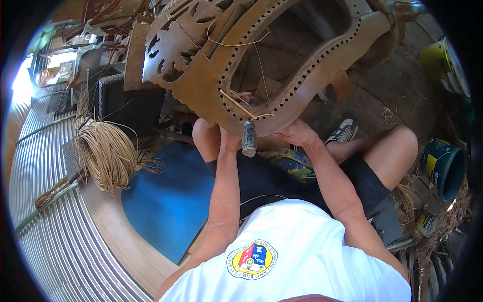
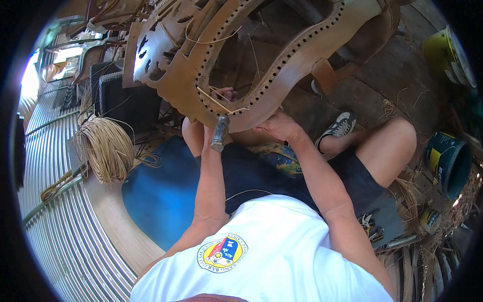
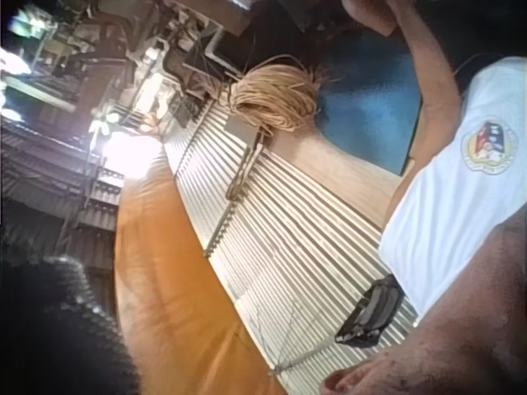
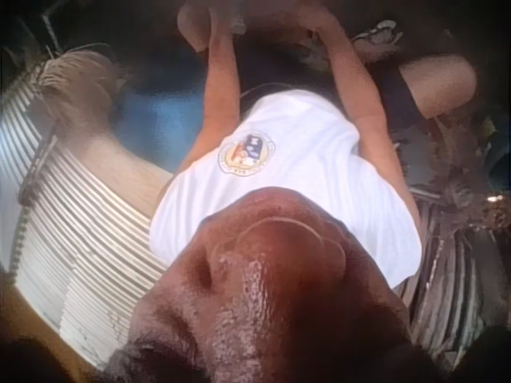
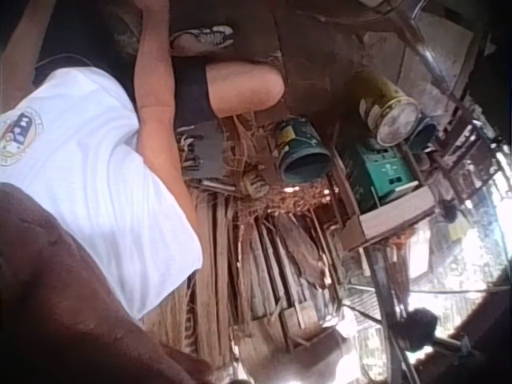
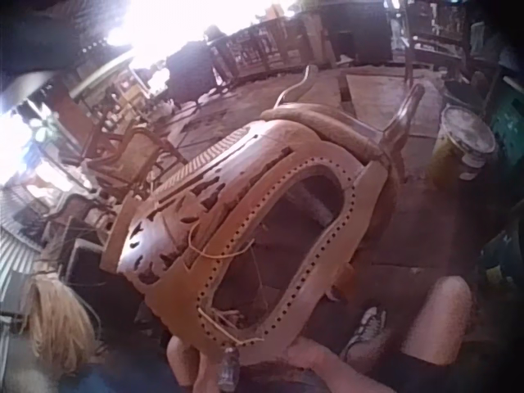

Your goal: Repairing a wooden chair seat by weaving rattan strands through pre-drilled holes in the frame.

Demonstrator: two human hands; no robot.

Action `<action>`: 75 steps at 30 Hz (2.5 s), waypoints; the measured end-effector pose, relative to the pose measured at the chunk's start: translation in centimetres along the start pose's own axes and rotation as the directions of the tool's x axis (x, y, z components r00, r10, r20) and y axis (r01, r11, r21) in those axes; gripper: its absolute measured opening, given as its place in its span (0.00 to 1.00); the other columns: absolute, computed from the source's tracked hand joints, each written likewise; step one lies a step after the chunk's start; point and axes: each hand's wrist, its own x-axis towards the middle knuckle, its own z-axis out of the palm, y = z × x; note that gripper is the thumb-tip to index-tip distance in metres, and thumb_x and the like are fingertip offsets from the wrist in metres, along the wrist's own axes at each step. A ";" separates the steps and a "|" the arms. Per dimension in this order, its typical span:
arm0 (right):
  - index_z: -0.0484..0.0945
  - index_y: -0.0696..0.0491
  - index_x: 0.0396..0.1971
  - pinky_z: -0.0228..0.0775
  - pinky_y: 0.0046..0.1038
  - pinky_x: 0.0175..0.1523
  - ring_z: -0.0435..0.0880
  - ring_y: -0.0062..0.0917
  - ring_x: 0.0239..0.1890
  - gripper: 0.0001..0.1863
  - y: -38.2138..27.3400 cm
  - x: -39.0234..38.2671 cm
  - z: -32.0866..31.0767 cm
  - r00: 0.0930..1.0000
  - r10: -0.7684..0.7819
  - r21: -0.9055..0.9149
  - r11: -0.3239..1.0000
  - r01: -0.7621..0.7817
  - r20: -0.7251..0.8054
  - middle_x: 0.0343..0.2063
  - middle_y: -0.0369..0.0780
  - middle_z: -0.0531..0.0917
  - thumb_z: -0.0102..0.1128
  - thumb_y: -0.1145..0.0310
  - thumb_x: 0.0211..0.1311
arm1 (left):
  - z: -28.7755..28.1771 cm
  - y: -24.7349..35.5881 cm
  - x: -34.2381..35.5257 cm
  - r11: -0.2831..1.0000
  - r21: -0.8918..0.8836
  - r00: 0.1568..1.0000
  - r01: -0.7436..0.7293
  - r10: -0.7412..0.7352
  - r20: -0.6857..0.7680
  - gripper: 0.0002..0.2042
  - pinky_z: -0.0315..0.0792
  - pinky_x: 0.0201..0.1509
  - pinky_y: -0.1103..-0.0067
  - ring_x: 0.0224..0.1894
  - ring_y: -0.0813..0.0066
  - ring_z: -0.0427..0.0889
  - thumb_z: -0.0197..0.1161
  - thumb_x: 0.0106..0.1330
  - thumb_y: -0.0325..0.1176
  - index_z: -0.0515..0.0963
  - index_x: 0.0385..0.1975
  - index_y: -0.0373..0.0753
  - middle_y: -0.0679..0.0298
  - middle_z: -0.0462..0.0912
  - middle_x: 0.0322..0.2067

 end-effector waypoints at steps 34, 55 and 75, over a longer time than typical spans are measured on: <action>0.81 0.55 0.52 0.73 0.31 0.61 0.83 0.25 0.53 0.18 2.1 1.8 3.3 0.969 0.241 0.941 0.337 -0.038 -0.047 0.49 0.37 0.86 0.69 0.71 0.61 | -0.9 -0.5 -0.1 0.961 0.108 0.966 -0.254 0.247 0.075 0.22 0.76 0.57 0.75 0.53 0.71 0.80 0.60 0.72 0.42 0.74 0.56 0.29 0.57 0.80 0.50; 0.80 0.56 0.52 0.74 0.30 0.60 0.83 0.24 0.52 0.22 1.4 2.5 3.3 0.964 0.263 0.965 0.259 -0.046 -0.024 0.49 0.37 0.85 0.74 0.69 0.58 | -0.5 0.1 -0.5 0.957 0.158 0.970 -0.241 0.242 0.015 0.18 0.77 0.54 0.76 0.48 0.72 0.83 0.68 0.57 0.22 0.79 0.50 0.33 0.60 0.85 0.47; 0.76 0.49 0.57 0.73 0.35 0.62 0.81 0.28 0.57 0.23 4.6 2.0 2.3 0.974 0.148 0.974 0.122 -0.191 0.172 0.53 0.37 0.82 0.68 0.74 0.62 | -0.2 0.7 -0.9 0.984 0.024 0.982 -0.177 0.175 0.074 0.28 0.77 0.57 0.73 0.52 0.68 0.82 0.58 0.72 0.51 0.72 0.57 0.29 0.55 0.80 0.50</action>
